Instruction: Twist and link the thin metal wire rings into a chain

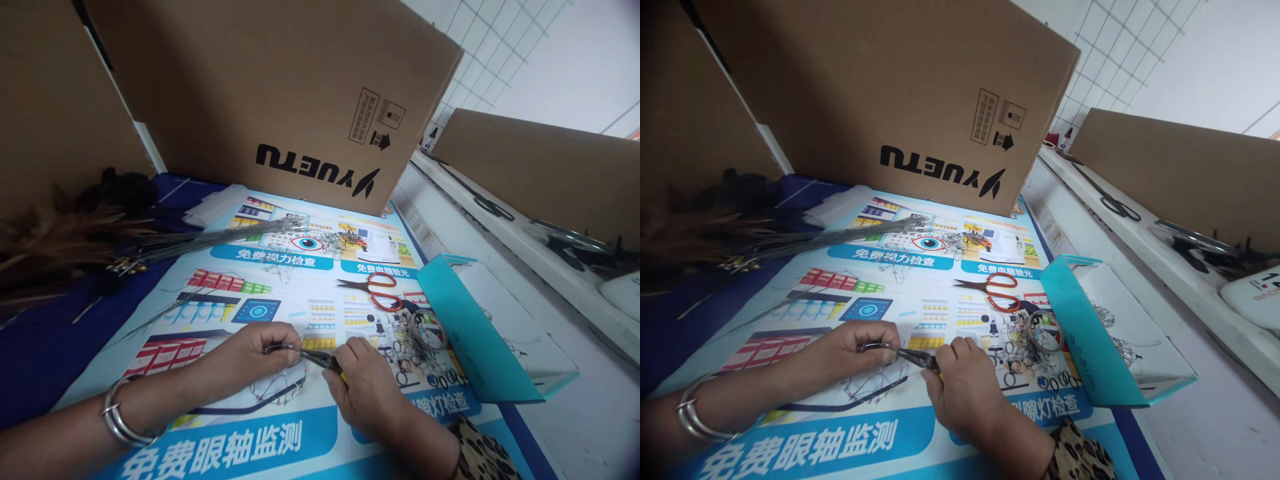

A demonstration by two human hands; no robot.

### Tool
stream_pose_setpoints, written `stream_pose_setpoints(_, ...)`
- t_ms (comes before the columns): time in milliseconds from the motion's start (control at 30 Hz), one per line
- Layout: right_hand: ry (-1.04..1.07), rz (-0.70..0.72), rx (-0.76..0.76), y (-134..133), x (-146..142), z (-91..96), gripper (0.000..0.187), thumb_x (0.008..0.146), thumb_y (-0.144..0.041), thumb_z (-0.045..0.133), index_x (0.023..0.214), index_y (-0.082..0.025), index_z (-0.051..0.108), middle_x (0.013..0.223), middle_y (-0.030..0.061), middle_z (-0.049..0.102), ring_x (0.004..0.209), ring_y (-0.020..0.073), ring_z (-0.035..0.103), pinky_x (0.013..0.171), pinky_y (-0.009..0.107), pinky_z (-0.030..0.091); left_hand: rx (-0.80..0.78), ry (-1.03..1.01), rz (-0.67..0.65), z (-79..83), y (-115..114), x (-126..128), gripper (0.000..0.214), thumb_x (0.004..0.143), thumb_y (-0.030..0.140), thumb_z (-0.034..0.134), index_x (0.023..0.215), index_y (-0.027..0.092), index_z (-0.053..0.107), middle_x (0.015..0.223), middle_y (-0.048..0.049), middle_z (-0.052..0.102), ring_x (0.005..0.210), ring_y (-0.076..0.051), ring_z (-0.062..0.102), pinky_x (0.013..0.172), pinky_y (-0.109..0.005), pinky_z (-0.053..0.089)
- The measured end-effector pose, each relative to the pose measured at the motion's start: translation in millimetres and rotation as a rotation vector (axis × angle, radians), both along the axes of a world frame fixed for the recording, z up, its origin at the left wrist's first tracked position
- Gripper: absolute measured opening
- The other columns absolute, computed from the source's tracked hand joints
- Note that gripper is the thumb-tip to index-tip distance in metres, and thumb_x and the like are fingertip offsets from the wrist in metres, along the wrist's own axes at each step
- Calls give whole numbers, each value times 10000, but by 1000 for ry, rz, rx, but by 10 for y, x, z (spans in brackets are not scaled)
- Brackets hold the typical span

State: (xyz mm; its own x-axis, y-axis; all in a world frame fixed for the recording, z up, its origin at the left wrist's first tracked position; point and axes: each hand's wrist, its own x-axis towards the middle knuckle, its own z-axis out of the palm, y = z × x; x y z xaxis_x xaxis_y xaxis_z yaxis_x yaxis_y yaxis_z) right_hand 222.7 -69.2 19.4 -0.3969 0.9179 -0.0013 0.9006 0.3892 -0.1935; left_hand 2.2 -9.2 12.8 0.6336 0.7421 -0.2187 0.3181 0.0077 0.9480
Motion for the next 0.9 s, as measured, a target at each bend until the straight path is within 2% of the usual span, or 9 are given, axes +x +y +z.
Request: stream_pose_setpoints(900,-53,-7,-7,14,-6,6,149,874,-330,491,873,-187,532,901,70,581,810,226,510,651,321,386,-10,-8,4,9,-5,7,186,809,335,525,752,165,573,686,19,478,634,-120,408,561,-208,318)
